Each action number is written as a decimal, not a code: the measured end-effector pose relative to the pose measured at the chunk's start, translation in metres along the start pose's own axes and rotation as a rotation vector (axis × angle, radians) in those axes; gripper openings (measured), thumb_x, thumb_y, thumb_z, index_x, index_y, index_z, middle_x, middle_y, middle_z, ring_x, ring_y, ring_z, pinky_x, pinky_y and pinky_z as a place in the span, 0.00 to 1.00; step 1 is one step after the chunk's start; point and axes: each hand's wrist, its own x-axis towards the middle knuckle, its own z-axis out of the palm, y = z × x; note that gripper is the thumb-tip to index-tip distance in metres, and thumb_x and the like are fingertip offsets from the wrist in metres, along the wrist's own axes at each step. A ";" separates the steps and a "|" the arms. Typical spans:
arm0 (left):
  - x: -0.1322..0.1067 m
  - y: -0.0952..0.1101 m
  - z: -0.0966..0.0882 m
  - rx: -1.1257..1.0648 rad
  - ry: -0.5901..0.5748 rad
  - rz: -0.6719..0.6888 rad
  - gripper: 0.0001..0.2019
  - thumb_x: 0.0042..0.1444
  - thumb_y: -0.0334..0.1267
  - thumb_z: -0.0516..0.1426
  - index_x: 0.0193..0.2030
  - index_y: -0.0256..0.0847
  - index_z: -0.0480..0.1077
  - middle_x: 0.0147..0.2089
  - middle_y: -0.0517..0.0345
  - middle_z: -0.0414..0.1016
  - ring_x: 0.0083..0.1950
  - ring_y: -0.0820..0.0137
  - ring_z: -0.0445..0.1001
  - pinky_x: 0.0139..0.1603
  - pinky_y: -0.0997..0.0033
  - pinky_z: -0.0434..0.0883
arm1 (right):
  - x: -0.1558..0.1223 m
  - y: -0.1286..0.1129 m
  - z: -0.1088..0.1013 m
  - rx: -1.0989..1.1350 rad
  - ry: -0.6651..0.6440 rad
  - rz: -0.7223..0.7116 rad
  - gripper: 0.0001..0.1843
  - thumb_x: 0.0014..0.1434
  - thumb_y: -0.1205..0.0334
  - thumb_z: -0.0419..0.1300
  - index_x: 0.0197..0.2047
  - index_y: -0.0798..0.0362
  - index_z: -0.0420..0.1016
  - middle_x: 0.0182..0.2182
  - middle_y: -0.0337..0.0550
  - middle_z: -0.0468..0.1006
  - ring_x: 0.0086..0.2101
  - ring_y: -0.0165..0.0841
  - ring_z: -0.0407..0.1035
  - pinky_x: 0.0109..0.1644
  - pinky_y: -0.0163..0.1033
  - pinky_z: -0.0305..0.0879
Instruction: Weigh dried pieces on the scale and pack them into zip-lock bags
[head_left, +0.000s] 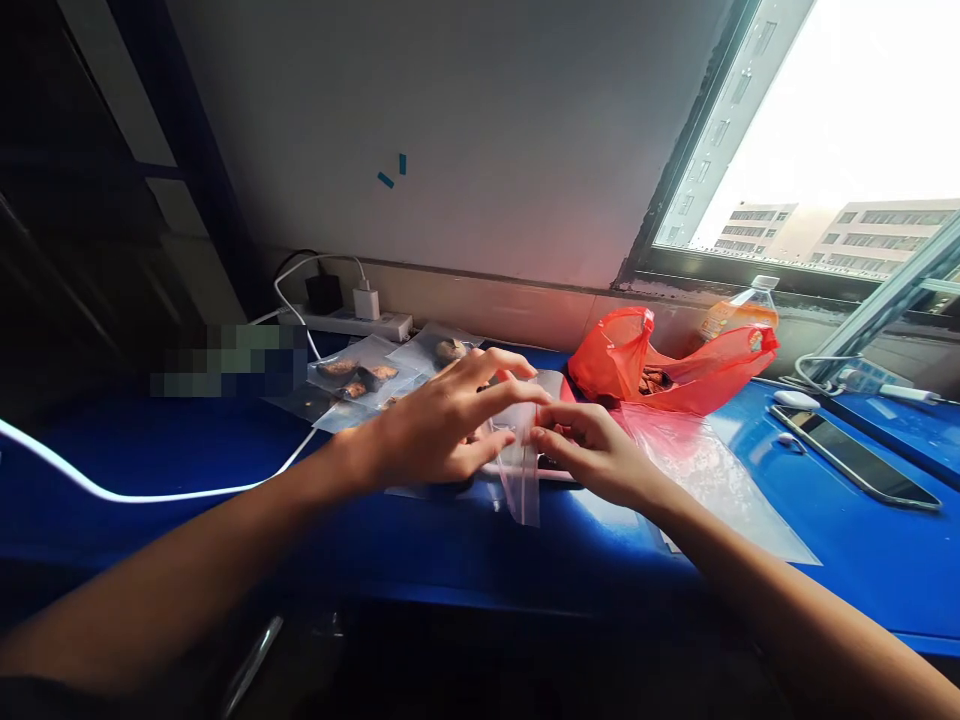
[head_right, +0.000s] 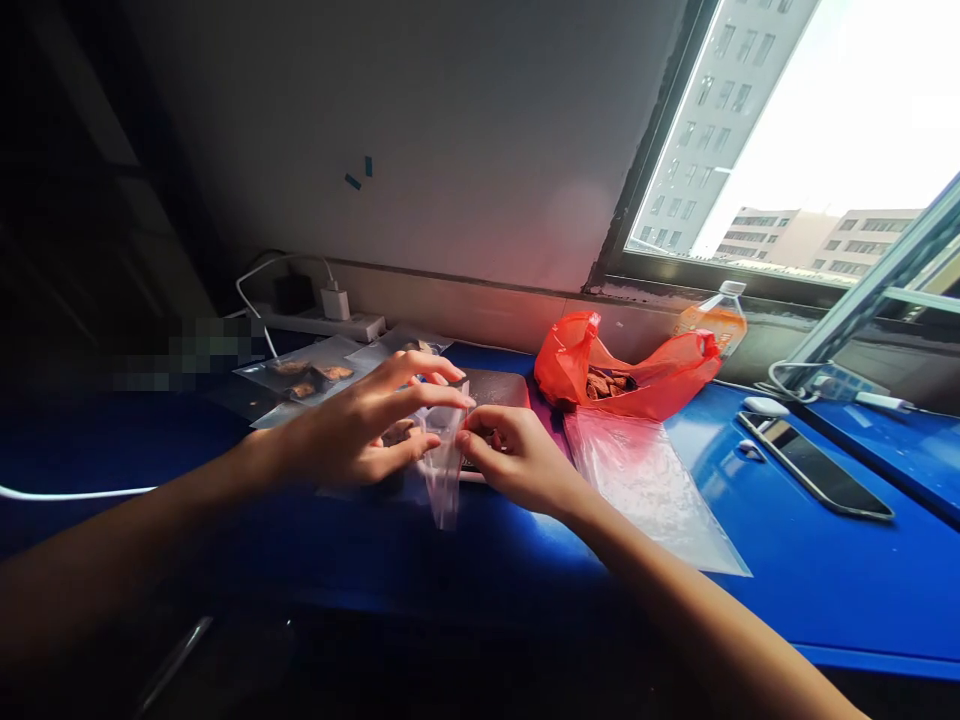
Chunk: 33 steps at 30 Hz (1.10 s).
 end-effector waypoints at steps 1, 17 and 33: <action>0.000 0.002 0.001 -0.002 0.010 0.033 0.15 0.59 0.31 0.54 0.53 0.45 0.65 0.57 0.49 0.63 0.58 0.63 0.64 0.58 0.59 0.68 | 0.000 0.000 0.000 0.008 0.001 0.004 0.14 0.60 0.55 0.56 0.27 0.56 0.67 0.23 0.36 0.62 0.24 0.25 0.54 0.27 0.32 0.51; -0.001 -0.001 0.010 -0.002 -0.020 0.077 0.03 0.60 0.34 0.57 0.39 0.39 0.71 0.54 0.47 0.64 0.52 0.64 0.70 0.51 0.60 0.74 | -0.001 0.001 0.002 0.020 -0.096 0.008 0.11 0.57 0.57 0.58 0.30 0.56 0.68 0.24 0.36 0.63 0.26 0.25 0.56 0.29 0.32 0.52; 0.001 -0.003 0.015 -0.086 0.041 0.187 0.05 0.62 0.29 0.53 0.40 0.37 0.71 0.52 0.46 0.66 0.51 0.68 0.72 0.50 0.69 0.75 | -0.001 -0.002 0.004 -0.025 -0.088 0.009 0.06 0.53 0.65 0.54 0.25 0.56 0.64 0.25 0.36 0.63 0.26 0.25 0.54 0.29 0.32 0.51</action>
